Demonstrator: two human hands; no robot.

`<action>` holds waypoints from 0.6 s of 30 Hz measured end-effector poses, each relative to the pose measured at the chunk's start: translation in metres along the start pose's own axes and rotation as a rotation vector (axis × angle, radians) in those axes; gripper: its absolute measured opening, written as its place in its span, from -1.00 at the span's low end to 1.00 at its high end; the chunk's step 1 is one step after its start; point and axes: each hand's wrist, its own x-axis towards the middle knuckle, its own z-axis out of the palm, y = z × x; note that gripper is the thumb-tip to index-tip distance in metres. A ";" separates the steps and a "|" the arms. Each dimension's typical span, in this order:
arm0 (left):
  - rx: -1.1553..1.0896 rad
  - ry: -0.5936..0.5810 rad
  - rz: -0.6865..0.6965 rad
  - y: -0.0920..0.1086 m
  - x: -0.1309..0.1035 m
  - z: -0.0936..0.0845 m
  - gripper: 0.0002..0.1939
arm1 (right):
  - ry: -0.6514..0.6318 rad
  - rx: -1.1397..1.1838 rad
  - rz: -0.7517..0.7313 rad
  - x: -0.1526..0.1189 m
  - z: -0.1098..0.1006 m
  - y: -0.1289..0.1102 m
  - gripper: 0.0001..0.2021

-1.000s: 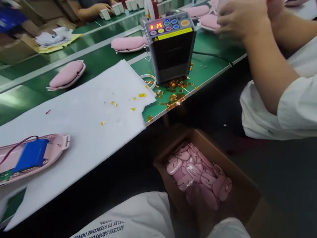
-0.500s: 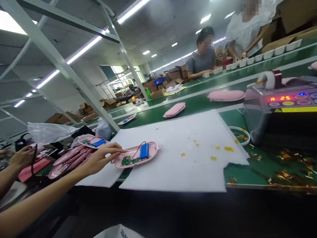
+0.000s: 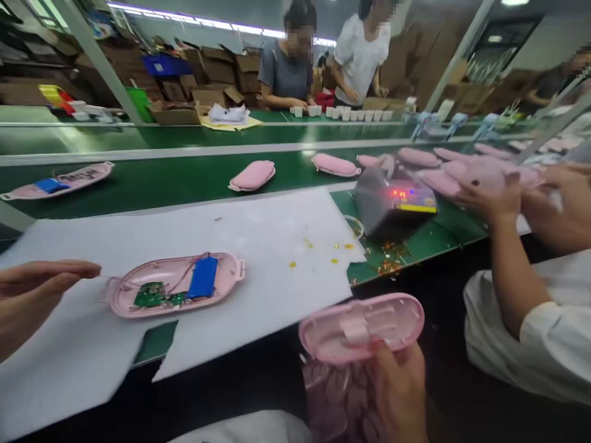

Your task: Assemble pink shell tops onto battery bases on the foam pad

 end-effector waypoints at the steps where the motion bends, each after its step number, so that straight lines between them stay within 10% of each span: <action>1: -0.062 -0.020 0.018 -0.002 0.000 0.001 -0.74 | -0.042 0.031 -0.010 0.000 0.020 -0.005 -0.36; 9: -0.235 -0.004 0.462 0.029 -0.025 0.012 -0.89 | -0.612 0.013 0.004 -0.008 0.226 -0.008 -0.29; 14: -0.108 0.271 0.587 0.023 -0.033 0.018 -0.84 | -0.702 0.035 0.061 -0.034 0.245 0.001 -0.24; 18: -0.544 0.010 0.270 0.015 -0.032 0.028 -0.93 | -0.670 0.042 0.077 -0.043 0.249 0.002 -0.24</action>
